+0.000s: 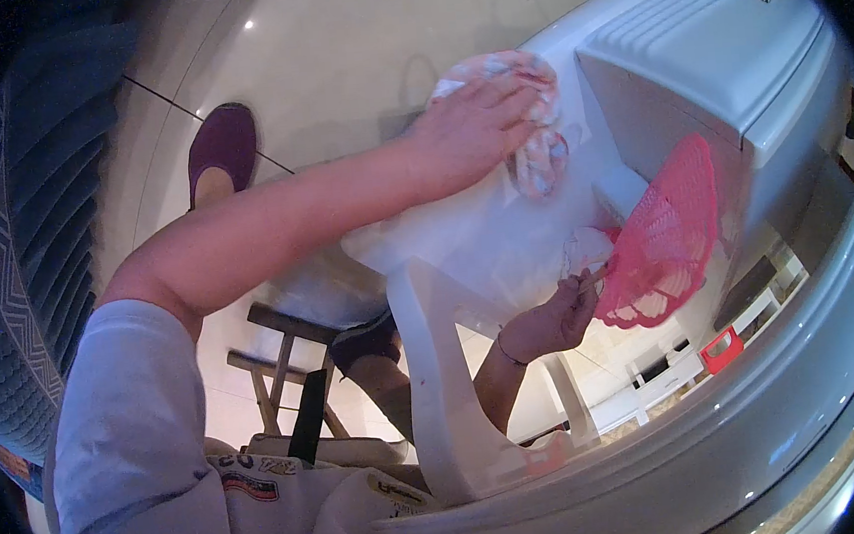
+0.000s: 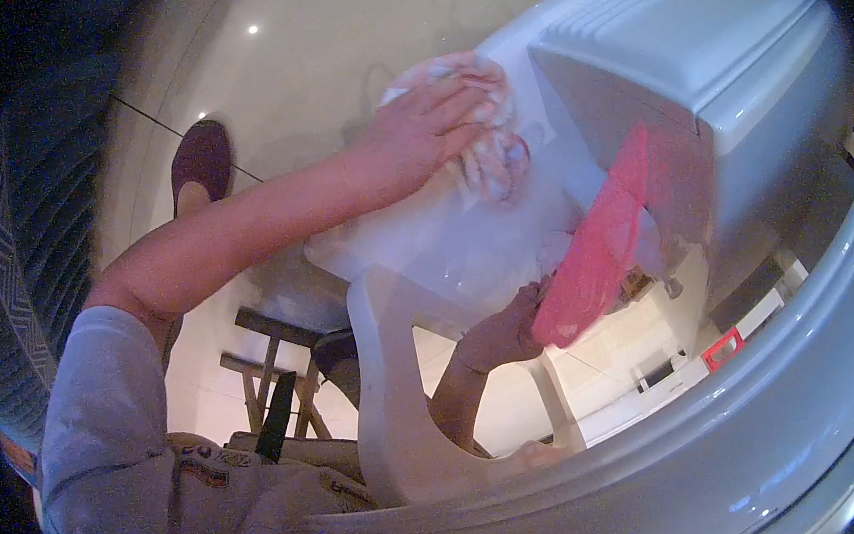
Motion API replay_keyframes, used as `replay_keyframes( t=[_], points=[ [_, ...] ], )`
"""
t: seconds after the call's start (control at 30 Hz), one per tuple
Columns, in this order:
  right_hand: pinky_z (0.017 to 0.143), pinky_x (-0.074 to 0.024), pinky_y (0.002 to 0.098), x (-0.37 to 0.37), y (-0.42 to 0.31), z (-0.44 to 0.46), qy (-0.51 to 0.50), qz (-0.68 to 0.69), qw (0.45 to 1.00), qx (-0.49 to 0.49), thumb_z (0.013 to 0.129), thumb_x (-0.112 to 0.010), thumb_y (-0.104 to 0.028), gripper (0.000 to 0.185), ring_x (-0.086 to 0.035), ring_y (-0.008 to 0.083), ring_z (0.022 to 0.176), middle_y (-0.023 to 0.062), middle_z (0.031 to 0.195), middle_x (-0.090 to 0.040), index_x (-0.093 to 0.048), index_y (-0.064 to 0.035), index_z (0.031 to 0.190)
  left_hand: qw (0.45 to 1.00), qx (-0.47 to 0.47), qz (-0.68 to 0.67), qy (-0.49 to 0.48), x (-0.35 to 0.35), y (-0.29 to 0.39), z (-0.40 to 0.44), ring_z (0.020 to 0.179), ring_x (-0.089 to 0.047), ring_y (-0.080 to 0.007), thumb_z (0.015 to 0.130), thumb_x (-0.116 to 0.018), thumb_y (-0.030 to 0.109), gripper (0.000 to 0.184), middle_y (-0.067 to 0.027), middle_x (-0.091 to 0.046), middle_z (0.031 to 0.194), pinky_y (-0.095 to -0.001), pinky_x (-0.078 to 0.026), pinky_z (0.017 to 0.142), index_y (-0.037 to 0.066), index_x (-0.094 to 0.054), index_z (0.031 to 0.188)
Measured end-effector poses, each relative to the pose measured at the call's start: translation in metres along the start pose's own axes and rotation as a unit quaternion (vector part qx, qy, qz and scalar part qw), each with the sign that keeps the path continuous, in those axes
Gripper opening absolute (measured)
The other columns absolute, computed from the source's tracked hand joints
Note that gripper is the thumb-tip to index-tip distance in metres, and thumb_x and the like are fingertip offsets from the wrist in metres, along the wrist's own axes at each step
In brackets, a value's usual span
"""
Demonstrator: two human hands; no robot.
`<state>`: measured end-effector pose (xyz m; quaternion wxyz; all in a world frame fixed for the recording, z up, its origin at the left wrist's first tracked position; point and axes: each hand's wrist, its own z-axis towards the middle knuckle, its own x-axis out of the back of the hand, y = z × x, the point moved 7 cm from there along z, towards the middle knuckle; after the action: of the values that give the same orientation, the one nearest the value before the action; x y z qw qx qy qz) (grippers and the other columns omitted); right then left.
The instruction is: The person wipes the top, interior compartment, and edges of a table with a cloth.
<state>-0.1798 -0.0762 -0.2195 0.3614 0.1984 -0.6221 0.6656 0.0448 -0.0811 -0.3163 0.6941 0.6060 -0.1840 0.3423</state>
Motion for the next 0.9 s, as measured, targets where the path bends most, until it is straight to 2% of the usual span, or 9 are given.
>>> replay_keyframes(
  t=[0.1, 0.17, 0.3, 0.37, 0.57, 0.7, 0.77, 0.87, 0.9],
  points=[
    [0.077, -0.0479, 0.0290, 0.001, 0.003, -0.005, 0.016, 0.041, 0.999, -0.012, 0.087, -0.057, -0.006, 0.021, -0.058, 0.0181, 0.084, 0.0136, 0.099, -0.064, -0.063, 0.0077, 0.102, 1.000, -0.006, 0.017, 0.022, 0.006, -0.003, -0.003, 0.124, -0.042, -0.0296, 0.082, -0.050, 0.017, 0.035, -0.0129, -0.047, 0.130, -0.0407, -0.036, 0.104, 0.006, -0.057, 0.115],
    [0.077, -0.0481, 0.0291, 0.001, 0.001, -0.002, 0.008, 0.035, 0.999, -0.009, 0.087, -0.057, -0.006, 0.021, -0.059, 0.0183, 0.085, 0.0141, 0.100, -0.064, -0.063, 0.0079, 0.103, 0.985, 0.059, -0.098, 0.130, 0.015, -0.013, 0.010, 0.123, -0.043, -0.0331, 0.082, -0.050, 0.010, 0.036, -0.0158, -0.047, 0.129, -0.0415, -0.037, 0.103, 0.005, -0.054, 0.118],
    [0.079, -0.0486, 0.0295, 0.000, 0.000, 0.003, 0.001, 0.030, 1.000, -0.007, 0.086, -0.058, -0.004, 0.023, -0.060, 0.0195, 0.089, 0.0152, 0.103, -0.064, -0.062, 0.0090, 0.104, 0.983, 0.101, -0.101, 0.115, 0.007, -0.036, 0.041, 0.127, -0.040, -0.0354, 0.083, -0.049, 0.002, 0.037, -0.0187, -0.043, 0.136, -0.0401, -0.034, 0.105, 0.002, -0.052, 0.120],
    [0.079, -0.0487, 0.0297, -0.001, -0.001, -0.001, 0.006, 0.031, 0.999, -0.012, 0.086, -0.058, -0.005, 0.023, -0.060, 0.0196, 0.089, 0.0152, 0.103, -0.064, -0.062, 0.0091, 0.104, 0.985, 0.033, -0.096, 0.136, 0.014, -0.035, 0.063, 0.121, -0.046, -0.0358, 0.082, -0.049, 0.000, 0.036, -0.0197, -0.048, 0.130, -0.0393, -0.037, 0.103, 0.002, -0.054, 0.118],
    [0.079, -0.0484, 0.0315, -0.002, 0.003, -0.007, -0.003, 0.053, 0.998, -0.018, 0.086, -0.059, -0.004, 0.022, -0.059, 0.0194, 0.088, 0.0139, 0.102, -0.064, -0.062, 0.0086, 0.104, 0.970, 0.084, -0.214, 0.077, 0.016, -0.054, 0.089, 0.113, -0.050, -0.0350, 0.082, -0.049, 0.002, 0.032, -0.0214, -0.053, 0.120, -0.0395, -0.040, 0.098, 0.001, -0.056, 0.113],
    [0.079, -0.0483, 0.0288, -0.002, -0.005, -0.007, -0.009, 0.008, 1.000, -0.012, 0.087, -0.057, -0.004, 0.022, -0.059, 0.0192, 0.088, 0.0151, 0.106, -0.064, -0.062, 0.0100, 0.102, 0.973, 0.071, -0.194, 0.100, 0.012, -0.050, 0.089, 0.114, -0.050, -0.0336, 0.083, -0.050, 0.003, 0.033, -0.0210, -0.052, 0.122, -0.0390, -0.040, 0.099, 0.001, -0.054, 0.116],
    [0.078, -0.0478, 0.0285, -0.003, 0.002, -0.008, -0.015, 0.024, 0.999, -0.018, 0.086, -0.057, -0.004, 0.021, -0.059, 0.0185, 0.088, 0.0148, 0.106, -0.064, -0.063, 0.0095, 0.102, 0.940, 0.144, -0.289, 0.113, 0.005, -0.054, 0.080, 0.117, -0.048, -0.0352, 0.083, -0.052, 0.005, 0.037, -0.0214, -0.051, 0.124, -0.0365, -0.039, 0.101, 0.002, -0.052, 0.120],
    [0.078, -0.0470, 0.0282, -0.001, 0.004, -0.009, -0.022, 0.032, 0.999, -0.017, 0.086, -0.057, -0.004, 0.020, -0.058, 0.0176, 0.087, 0.0147, 0.106, -0.064, -0.063, 0.0087, 0.101, 0.989, 0.105, -0.066, 0.086, 0.009, -0.034, 0.072, 0.125, -0.041, -0.0373, 0.086, -0.052, 0.011, 0.038, -0.0218, -0.044, 0.132, -0.0411, -0.039, 0.102, 0.003, -0.051, 0.123],
    [0.077, -0.0467, 0.0283, -0.002, 0.001, -0.008, -0.022, 0.028, 0.999, -0.012, 0.086, -0.057, -0.004, 0.020, -0.058, 0.0175, 0.088, 0.0149, 0.107, -0.064, -0.063, 0.0083, 0.100, 0.988, 0.105, -0.066, 0.089, 0.013, -0.028, 0.066, 0.125, -0.041, -0.0373, 0.086, -0.052, 0.011, 0.038, -0.0218, -0.044, 0.132, -0.0411, -0.039, 0.102, 0.003, -0.051, 0.123]
  ],
)
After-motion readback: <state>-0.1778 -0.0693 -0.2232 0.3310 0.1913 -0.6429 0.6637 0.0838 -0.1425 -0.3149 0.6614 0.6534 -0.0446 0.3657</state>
